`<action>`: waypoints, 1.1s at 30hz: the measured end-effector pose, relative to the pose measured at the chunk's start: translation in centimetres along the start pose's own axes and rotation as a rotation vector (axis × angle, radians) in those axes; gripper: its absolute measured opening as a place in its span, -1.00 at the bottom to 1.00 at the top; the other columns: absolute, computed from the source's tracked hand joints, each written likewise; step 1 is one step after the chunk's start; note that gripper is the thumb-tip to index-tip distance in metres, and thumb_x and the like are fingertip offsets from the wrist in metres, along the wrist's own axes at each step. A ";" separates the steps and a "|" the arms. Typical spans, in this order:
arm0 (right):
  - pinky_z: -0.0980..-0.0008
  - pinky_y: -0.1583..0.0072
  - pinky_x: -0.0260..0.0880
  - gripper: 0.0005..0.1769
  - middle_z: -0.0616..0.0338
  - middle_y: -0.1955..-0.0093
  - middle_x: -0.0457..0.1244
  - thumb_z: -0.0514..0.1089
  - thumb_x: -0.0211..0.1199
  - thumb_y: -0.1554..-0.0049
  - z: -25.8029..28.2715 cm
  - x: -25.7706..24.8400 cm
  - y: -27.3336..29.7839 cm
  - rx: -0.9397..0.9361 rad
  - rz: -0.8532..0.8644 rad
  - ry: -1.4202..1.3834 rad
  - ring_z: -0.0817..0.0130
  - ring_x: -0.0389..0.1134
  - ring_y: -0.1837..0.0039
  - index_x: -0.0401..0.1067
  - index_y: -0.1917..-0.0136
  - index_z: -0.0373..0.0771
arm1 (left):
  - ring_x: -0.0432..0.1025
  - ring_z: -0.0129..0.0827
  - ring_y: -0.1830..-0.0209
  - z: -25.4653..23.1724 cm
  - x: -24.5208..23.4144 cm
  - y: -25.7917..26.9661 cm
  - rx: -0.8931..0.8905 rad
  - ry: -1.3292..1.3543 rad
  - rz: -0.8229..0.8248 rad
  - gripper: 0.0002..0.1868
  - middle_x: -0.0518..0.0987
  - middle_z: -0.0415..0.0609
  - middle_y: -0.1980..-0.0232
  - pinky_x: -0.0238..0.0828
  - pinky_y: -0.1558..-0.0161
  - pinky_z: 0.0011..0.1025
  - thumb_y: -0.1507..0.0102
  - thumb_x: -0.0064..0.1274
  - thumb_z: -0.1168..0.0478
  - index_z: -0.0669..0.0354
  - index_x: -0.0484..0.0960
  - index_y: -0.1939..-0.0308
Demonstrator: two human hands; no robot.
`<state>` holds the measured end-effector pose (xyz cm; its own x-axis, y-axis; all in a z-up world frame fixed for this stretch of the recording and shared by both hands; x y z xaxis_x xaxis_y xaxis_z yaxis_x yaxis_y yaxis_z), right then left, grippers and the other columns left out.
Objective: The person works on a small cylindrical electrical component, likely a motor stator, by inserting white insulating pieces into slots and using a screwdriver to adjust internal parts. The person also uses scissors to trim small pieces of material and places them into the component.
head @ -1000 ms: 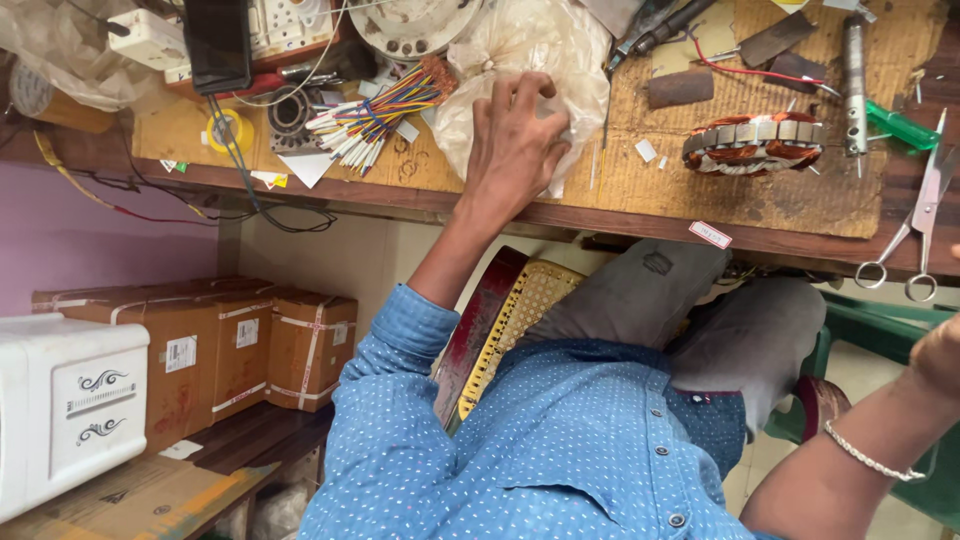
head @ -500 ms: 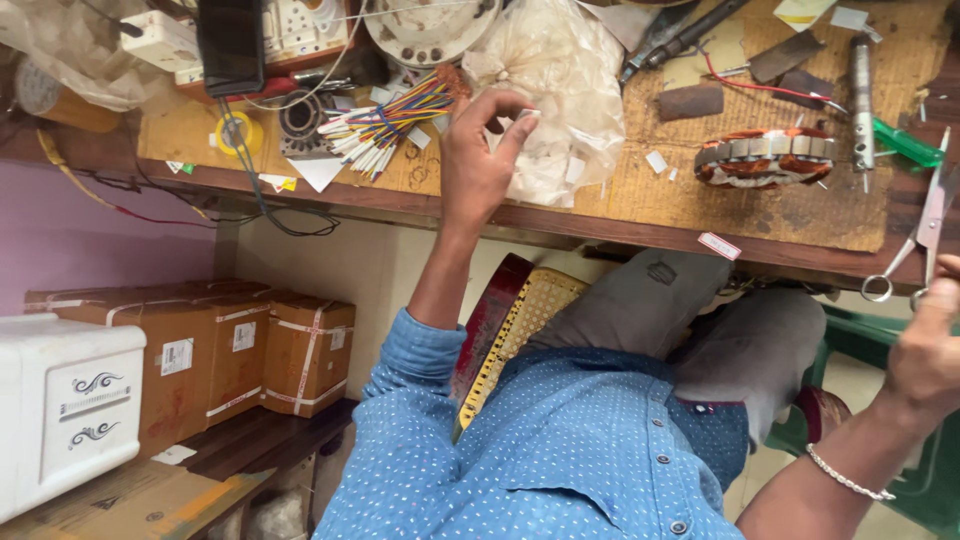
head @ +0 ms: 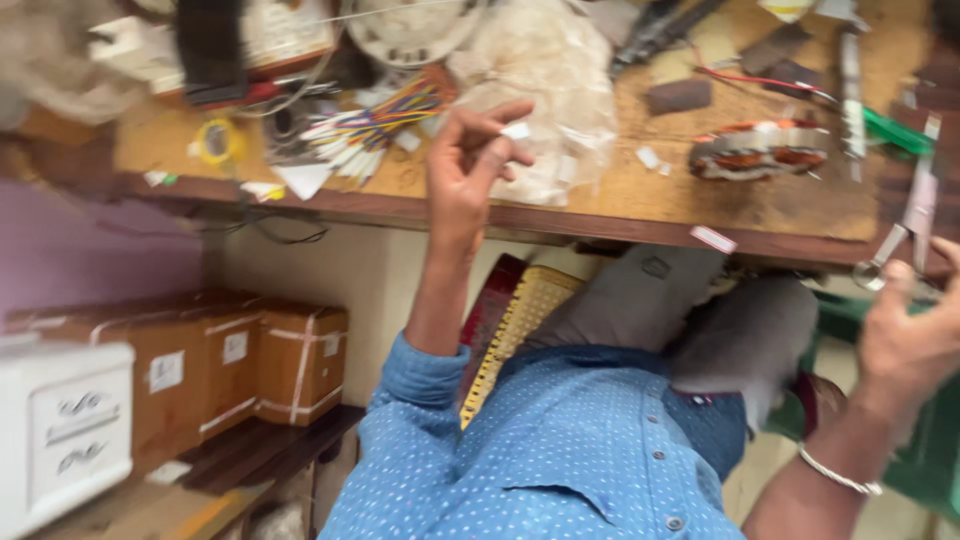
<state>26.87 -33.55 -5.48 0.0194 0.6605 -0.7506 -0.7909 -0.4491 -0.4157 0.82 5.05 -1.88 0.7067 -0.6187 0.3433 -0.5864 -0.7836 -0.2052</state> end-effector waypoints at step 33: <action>0.47 0.01 0.42 -0.49 0.18 0.10 0.39 -0.16 0.46 0.00 6.7 3.9 7.6 0.601 0.870 -1.034 0.49 0.40 0.07 0.47 -0.21 -0.33 | 0.59 -0.50 0.11 4.4 14.2 5.4 -0.333 -0.013 0.367 -0.83 0.70 -0.03 0.08 0.54 0.01 -0.53 -0.34 0.19 0.34 0.37 0.69 0.02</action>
<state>16.84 -30.30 -8.11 -0.8130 0.5621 0.1518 -0.4592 -0.7793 0.4264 9.38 -8.20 -2.13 0.4331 -0.8530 0.2912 -0.8909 -0.4542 -0.0053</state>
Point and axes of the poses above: each hand's wrist, its own y-axis away from the middle knuckle, its own x-axis out of the palm, z = x × y, the point moved 4 cm from there along -y, towards the middle knuckle
